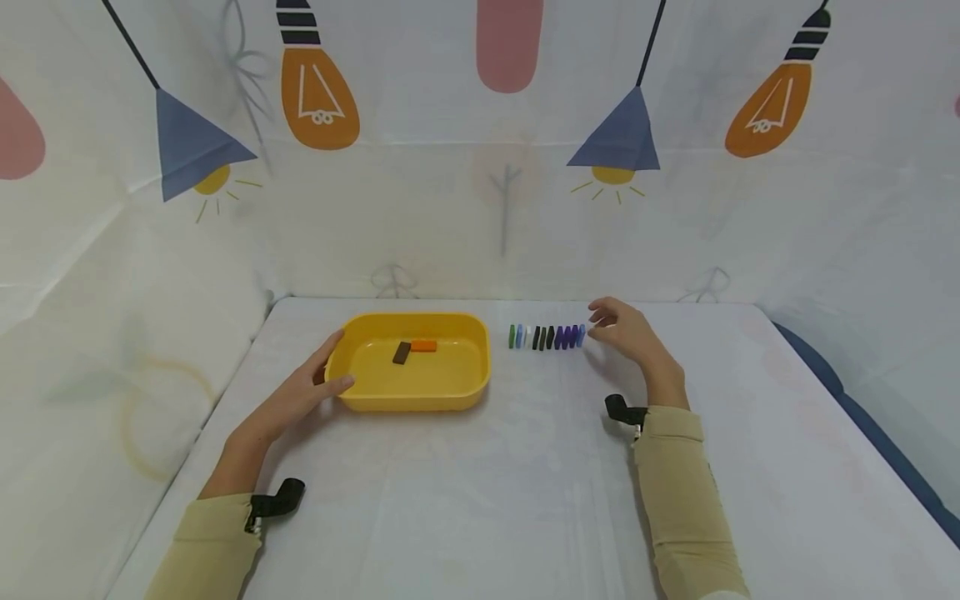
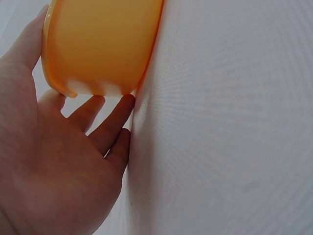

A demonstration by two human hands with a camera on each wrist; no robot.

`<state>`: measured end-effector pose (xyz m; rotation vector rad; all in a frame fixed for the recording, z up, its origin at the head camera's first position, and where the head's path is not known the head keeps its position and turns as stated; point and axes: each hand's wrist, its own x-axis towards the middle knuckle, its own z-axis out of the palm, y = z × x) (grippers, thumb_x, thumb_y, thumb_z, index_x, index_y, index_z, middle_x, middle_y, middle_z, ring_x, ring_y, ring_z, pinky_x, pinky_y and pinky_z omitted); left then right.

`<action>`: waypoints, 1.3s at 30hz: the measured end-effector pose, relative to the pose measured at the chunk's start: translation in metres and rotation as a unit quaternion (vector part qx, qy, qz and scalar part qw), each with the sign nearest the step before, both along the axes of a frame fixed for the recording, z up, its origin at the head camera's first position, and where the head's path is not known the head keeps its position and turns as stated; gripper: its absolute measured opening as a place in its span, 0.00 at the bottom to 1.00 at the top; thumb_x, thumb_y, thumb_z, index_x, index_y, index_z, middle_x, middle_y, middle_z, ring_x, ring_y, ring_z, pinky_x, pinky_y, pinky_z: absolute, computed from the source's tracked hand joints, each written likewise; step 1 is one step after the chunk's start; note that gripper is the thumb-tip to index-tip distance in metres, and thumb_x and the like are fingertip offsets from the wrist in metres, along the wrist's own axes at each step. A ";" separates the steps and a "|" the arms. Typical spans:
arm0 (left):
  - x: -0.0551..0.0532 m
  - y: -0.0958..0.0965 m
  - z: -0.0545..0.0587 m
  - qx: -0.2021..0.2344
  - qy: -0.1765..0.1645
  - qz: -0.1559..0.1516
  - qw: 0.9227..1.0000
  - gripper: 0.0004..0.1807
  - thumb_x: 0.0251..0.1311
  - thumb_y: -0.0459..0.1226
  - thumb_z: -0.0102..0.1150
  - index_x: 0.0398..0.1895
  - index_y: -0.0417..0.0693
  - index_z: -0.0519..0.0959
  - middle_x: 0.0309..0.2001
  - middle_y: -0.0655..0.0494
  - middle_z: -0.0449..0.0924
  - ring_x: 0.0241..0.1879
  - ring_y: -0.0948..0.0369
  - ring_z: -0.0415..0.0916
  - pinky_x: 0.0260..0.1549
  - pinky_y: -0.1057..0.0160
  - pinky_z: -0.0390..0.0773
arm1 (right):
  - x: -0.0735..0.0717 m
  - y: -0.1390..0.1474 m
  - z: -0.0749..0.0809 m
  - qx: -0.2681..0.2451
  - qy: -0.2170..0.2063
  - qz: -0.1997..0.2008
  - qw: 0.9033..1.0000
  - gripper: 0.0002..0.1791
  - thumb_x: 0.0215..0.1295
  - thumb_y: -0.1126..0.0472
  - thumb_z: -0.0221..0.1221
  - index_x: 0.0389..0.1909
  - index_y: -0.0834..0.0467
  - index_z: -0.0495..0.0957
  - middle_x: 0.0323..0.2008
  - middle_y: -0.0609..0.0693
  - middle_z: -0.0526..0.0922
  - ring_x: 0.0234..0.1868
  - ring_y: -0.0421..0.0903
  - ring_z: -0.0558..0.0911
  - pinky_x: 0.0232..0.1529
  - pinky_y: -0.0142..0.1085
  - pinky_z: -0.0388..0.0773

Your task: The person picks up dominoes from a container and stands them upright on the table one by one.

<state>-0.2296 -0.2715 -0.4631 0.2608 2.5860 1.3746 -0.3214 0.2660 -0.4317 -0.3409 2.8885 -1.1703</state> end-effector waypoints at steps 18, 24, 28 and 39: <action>0.005 -0.005 0.004 -0.022 0.007 0.006 1.000 0.48 0.68 0.53 0.56 0.80 0.71 0.34 0.82 0.51 0.34 0.80 0.42 0.37 0.71 0.30 0.45 | 0.004 -0.041 0.026 -0.032 0.066 0.023 0.997 0.22 0.66 0.64 0.57 0.61 0.62 0.73 0.55 0.63 0.80 0.56 0.57 0.79 0.65 0.53 0.72; 0.003 -0.004 0.007 -0.041 0.012 0.009 0.999 0.49 0.68 0.55 0.55 0.80 0.70 0.33 0.82 0.51 0.34 0.79 0.42 0.38 0.72 0.31 0.47 | 0.003 -0.056 0.027 -0.030 0.068 0.048 0.996 0.22 0.67 0.63 0.57 0.61 0.62 0.73 0.54 0.60 0.81 0.55 0.55 0.79 0.65 0.53 0.72; 0.001 -0.002 0.007 -0.047 0.014 0.010 0.999 0.49 0.68 0.56 0.55 0.80 0.70 0.33 0.82 0.51 0.34 0.79 0.41 0.39 0.71 0.30 0.47 | 0.002 -0.065 0.028 -0.037 0.070 0.067 0.995 0.22 0.67 0.63 0.58 0.61 0.62 0.74 0.54 0.62 0.81 0.55 0.56 0.80 0.64 0.53 0.73; 0.000 0.003 -0.001 -0.042 0.009 0.013 0.999 0.48 0.68 0.56 0.54 0.80 0.72 0.34 0.82 0.51 0.36 0.79 0.42 0.41 0.72 0.32 0.49 | 0.005 -0.102 0.031 -0.028 0.058 0.122 0.990 0.19 0.67 0.61 0.60 0.58 0.57 0.76 0.51 0.54 0.82 0.53 0.51 0.80 0.64 0.49 0.74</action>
